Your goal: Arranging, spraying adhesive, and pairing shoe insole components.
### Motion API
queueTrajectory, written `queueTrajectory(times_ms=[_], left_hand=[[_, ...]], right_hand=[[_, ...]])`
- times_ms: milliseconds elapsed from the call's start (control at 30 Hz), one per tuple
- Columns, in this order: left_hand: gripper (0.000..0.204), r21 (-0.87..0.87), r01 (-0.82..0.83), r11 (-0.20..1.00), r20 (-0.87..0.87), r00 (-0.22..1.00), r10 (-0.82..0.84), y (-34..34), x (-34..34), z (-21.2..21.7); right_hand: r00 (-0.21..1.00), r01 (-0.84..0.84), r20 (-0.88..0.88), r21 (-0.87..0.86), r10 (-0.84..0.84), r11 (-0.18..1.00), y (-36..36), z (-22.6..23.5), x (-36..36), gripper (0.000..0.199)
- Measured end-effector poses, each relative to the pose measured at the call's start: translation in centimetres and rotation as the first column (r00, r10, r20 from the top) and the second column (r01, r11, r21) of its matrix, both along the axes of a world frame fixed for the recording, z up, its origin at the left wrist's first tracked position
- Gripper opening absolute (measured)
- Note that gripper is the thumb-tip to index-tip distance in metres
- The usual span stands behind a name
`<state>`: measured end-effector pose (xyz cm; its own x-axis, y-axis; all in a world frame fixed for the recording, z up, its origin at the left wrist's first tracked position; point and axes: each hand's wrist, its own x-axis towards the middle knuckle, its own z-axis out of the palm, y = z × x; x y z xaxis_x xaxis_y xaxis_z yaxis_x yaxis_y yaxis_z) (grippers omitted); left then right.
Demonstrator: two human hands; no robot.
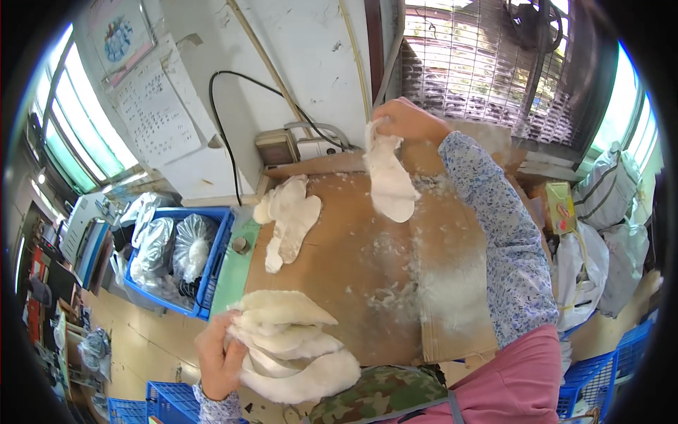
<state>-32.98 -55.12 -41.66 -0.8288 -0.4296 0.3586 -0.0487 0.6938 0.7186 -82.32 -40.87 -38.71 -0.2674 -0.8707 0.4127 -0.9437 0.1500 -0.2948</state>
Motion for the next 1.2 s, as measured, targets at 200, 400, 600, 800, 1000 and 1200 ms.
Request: queueTrajectory(times_ms=[200, 400, 600, 800, 1000, 1200], left_hand=[[0.032, -0.007, 0.053, 0.999, -0.054, 0.997, -0.053, -0.8, 0.9, -0.3], [0.032, -0.023, 0.077, 0.997, 0.015, 0.997, -0.076, -1.4, 0.7, -0.5], [0.032, -0.016, 0.105, 0.994, -0.045, 0.993, -0.105, -1.6, 0.4, -1.1], [0.032, -0.057, 0.167, 0.984, -0.093, 0.981, -0.171, -2.2, -0.6, -0.8], [0.033, -0.034, 0.084, 0.996, -0.159, 0.983, -0.088, -2.7, -2.7, -0.1], [0.03, -0.003, -0.025, 1.0, -0.27, 0.963, 0.024, -3.8, -10.6, -0.2]], right_hand=[[0.985, 0.075, 0.143, 0.164, -0.099, 0.984, 0.6, 2.2, 2.1, 0.037], [0.786, 0.042, 0.604, -0.265, 0.132, 0.963, 2.1, 3.2, 5.1, 0.034], [0.904, 0.377, -0.196, -0.056, -0.381, 0.924, 1.1, -5.3, 0.8, 0.026], [0.642, 0.2, 0.694, -0.562, 0.326, 0.803, 4.5, 3.8, 3.9, 0.029], [0.916, 0.32, -0.196, -0.163, -0.349, 0.933, -0.4, -8.7, 4.2, 0.017], [0.575, -0.131, 0.661, -0.507, 0.482, 0.852, -6.0, -6.3, 23.7, 0.016]])
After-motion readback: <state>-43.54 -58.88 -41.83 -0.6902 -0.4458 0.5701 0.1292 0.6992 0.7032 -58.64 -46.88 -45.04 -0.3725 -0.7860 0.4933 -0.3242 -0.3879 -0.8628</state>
